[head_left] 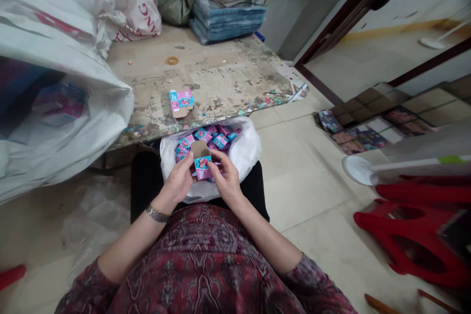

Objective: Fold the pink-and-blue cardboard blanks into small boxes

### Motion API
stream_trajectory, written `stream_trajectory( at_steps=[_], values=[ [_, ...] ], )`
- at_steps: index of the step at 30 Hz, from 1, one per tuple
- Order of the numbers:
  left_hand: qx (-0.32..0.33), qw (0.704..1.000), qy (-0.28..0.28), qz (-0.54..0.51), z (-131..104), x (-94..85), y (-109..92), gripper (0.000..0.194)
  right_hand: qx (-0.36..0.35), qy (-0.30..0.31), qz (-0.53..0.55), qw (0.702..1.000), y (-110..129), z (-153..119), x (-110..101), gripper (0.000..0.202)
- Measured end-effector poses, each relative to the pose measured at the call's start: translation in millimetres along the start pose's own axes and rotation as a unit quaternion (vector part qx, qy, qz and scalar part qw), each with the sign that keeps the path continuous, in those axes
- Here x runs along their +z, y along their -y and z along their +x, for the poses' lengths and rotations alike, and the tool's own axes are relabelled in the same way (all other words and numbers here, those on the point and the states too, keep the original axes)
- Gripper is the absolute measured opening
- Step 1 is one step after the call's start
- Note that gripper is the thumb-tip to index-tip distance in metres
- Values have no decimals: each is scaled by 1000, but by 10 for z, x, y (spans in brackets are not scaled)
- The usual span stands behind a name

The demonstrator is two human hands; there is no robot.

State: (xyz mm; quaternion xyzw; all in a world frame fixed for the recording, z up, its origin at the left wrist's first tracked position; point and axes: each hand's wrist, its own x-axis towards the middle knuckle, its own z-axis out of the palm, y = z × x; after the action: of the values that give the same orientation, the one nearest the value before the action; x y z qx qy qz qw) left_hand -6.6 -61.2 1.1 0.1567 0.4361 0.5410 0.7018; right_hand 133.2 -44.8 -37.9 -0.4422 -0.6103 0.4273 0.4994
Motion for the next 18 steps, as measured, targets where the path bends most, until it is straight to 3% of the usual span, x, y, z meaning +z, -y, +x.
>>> stream_trajectory(
  at_steps=[6,11,18],
  values=[
    [-24,999,-43,-10,27,13,16,31,-58,6,-48,997,11,-18,-9,31],
    [-2,998,-57,12,48,-26,44,29,-88,32,-63,994,77,3,-16,25],
    [41,984,-52,167,56,-96,57,32,8,22,14,1000,67,32,-5,19]
  ],
)
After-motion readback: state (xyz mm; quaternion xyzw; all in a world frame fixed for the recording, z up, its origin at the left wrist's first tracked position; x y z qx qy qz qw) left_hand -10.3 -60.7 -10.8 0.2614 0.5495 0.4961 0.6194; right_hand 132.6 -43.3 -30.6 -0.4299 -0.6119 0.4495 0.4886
